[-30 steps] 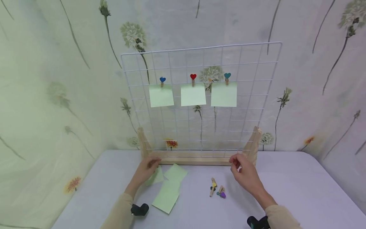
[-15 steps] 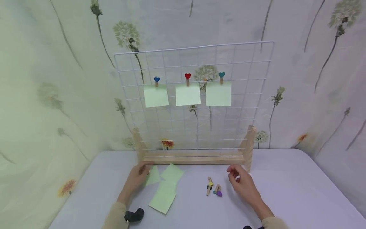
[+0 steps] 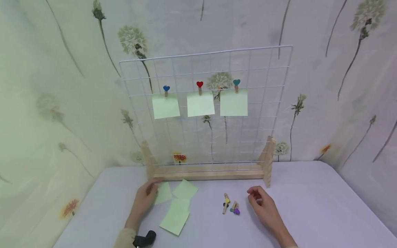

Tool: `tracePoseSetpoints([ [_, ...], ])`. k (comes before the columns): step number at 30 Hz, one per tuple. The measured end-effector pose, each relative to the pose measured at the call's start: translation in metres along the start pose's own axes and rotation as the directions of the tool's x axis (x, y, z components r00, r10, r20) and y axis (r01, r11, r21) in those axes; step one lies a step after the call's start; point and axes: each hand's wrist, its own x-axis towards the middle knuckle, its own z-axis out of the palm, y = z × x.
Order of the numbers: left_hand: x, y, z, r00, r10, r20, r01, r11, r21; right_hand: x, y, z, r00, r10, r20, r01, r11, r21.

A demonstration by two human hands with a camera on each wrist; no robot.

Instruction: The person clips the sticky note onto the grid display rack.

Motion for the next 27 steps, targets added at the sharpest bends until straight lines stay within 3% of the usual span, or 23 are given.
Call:
tracePoseSetpoints([
  [3, -0.002, -0.002, -0.001, 1.0, 0.005, -0.021, -0.005, 1.0, 0.003, -0.002, 0.0, 0.002, 1.0, 0.012, -0.004, -0.012, 1.0, 0.01],
  [9, -0.006, -0.002, -0.004, 0.997, -0.056, -0.047, 0.057, 0.998, 0.026, -0.008, -0.003, 0.006, 0.997, 0.069, -0.014, -0.069, 0.997, 0.032],
  [16, -0.016, -0.001, 0.002, 0.994, -0.055, -0.091, 0.058, 0.998, 0.028, -0.015, -0.004, 0.009, 0.994, 0.106, -0.025, -0.106, 0.994, 0.03],
  [19, -0.017, 0.0, 0.008, 0.992, -0.019, -0.128, 0.03, 0.996, 0.079, -0.018, -0.004, 0.01, 0.995, 0.09, -0.043, -0.089, 0.996, 0.013],
  [23, -0.014, -0.002, 0.011, 0.983, 0.072, -0.17, -0.041, 0.982, 0.183, -0.02, -0.003, 0.015, 0.998, 0.014, -0.063, -0.017, 0.999, -0.042],
  [27, -0.012, -0.006, 0.008, 0.98, 0.106, -0.168, -0.063, 0.968, 0.244, -0.019, -0.001, 0.022, 0.997, -0.042, -0.065, 0.038, 0.997, -0.067],
])
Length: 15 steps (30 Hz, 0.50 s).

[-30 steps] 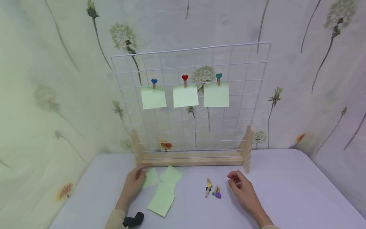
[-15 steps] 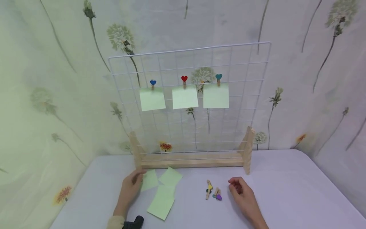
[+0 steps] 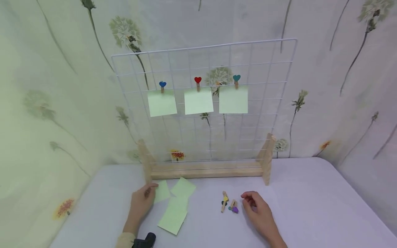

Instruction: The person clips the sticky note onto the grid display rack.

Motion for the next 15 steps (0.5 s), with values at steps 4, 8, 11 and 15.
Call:
tracePoseSetpoints([
  [4, -0.0008, -0.0022, -0.0011, 1.0, 0.005, 0.0, -0.005, 1.0, 0.025, -0.002, -0.0007, -0.0004, 0.999, 0.032, 0.012, -0.033, 0.999, 0.0],
  [8, -0.0014, -0.0021, -0.0013, 0.998, -0.061, 0.031, 0.061, 0.998, 0.002, -0.0043, -0.0011, -0.002, 0.997, 0.067, 0.027, -0.067, 0.998, -0.005],
  [11, 0.0, -0.0012, -0.0014, 0.994, -0.103, 0.047, 0.103, 0.995, 0.009, -0.0046, -0.0004, -0.0035, 0.996, 0.077, 0.04, -0.077, 0.997, -0.016],
  [15, 0.0024, 0.0002, -0.0006, 0.992, -0.111, 0.059, 0.107, 0.992, 0.068, -0.0029, 0.0003, -0.0058, 0.994, 0.086, 0.061, -0.085, 0.996, -0.016],
])
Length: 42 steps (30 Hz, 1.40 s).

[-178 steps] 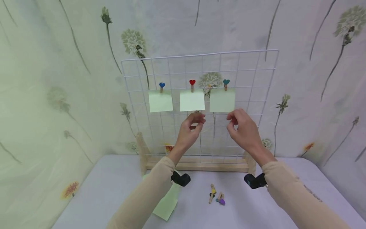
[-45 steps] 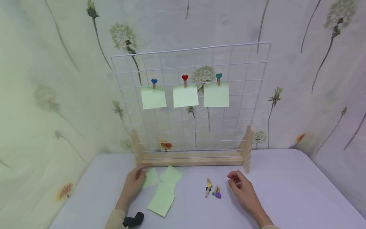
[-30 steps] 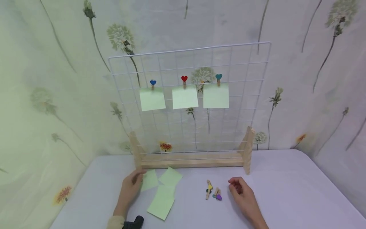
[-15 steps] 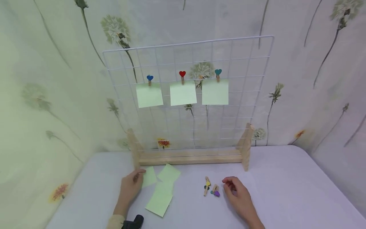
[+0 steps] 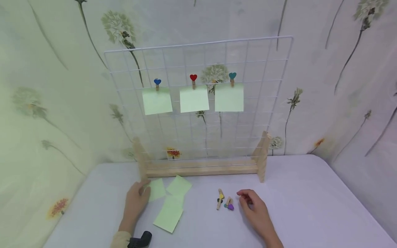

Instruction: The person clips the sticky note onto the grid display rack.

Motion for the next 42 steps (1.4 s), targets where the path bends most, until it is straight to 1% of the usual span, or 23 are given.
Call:
tracePoseSetpoints([
  [3, 0.0016, 0.002, -0.0017, 1.0, -0.004, 0.018, 0.003, 1.0, 0.029, 0.0025, -0.0018, 0.0, 1.0, 0.009, 0.005, -0.009, 1.0, 0.0],
  [5, 0.002, 0.0034, -0.0026, 1.0, 0.003, 0.028, -0.005, 0.999, 0.042, 0.0035, -0.0025, -0.0001, 1.0, 0.015, 0.004, -0.015, 1.0, -0.004],
  [11, 0.001, 0.0058, -0.0042, 0.999, 0.023, 0.038, -0.025, 0.998, 0.062, 0.0028, -0.004, -0.0003, 1.0, 0.027, -0.003, -0.027, 1.0, -0.014],
  [19, -0.0024, 0.0038, -0.0033, 1.0, 0.014, 0.023, -0.015, 0.999, 0.035, 0.0009, -0.0038, 0.0009, 0.999, 0.038, -0.004, -0.038, 0.999, -0.033],
  [22, -0.0025, 0.0038, -0.0035, 1.0, -0.004, 0.022, 0.003, 1.0, 0.02, 0.0009, -0.0044, 0.0009, 0.999, 0.04, -0.004, -0.04, 0.998, -0.041],
  [28, -0.0028, 0.0046, -0.0043, 0.998, -0.045, 0.039, 0.044, 0.999, 0.007, 0.0005, -0.0052, 0.0012, 1.0, 0.028, -0.013, -0.029, 0.999, -0.045],
  [34, -0.0026, 0.0041, -0.0039, 0.999, -0.036, 0.031, 0.037, 0.999, -0.002, -0.0004, -0.0037, 0.003, 0.999, 0.002, -0.032, -0.004, 0.999, -0.047],
  [42, -0.0022, 0.0055, -0.0034, 0.999, -0.032, 0.004, 0.032, 0.999, -0.023, 0.0004, -0.0042, 0.003, 0.999, -0.002, -0.042, 0.0, 0.999, -0.047],
])
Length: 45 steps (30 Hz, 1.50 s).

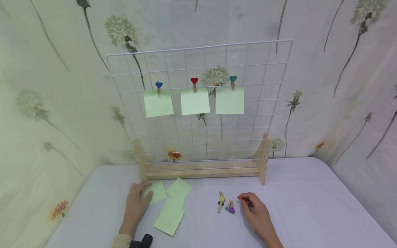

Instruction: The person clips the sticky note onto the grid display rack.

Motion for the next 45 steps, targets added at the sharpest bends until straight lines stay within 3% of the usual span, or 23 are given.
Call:
tracePoseSetpoints([
  [19, -0.0024, -0.0049, 0.0025, 0.998, 0.049, -0.045, -0.051, 0.997, -0.053, -0.0005, -0.0019, -0.0024, 1.0, 0.005, 0.019, -0.005, 1.0, 0.02],
  [24, -0.0016, -0.0051, 0.0029, 0.999, -0.013, -0.042, 0.007, 0.99, -0.143, -0.0005, -0.001, -0.0018, 0.999, -0.039, -0.003, 0.039, 0.999, 0.018],
  [31, 0.0009, -0.0048, 0.0014, 0.994, -0.105, -0.015, 0.099, 0.97, -0.22, -0.0011, 0.0026, 0.0028, 0.98, -0.197, 0.005, 0.196, 0.979, 0.052],
  [42, 0.0023, -0.0022, -0.0036, 0.988, -0.151, -0.043, 0.133, 0.95, -0.283, -0.0014, -0.0039, 0.0047, 0.983, -0.172, 0.065, 0.177, 0.981, -0.074],
  [45, 0.0023, -0.0005, -0.0045, 0.983, -0.183, -0.036, 0.161, 0.932, -0.326, -0.0032, -0.0057, 0.0034, 0.984, -0.158, 0.079, 0.164, 0.983, -0.083],
])
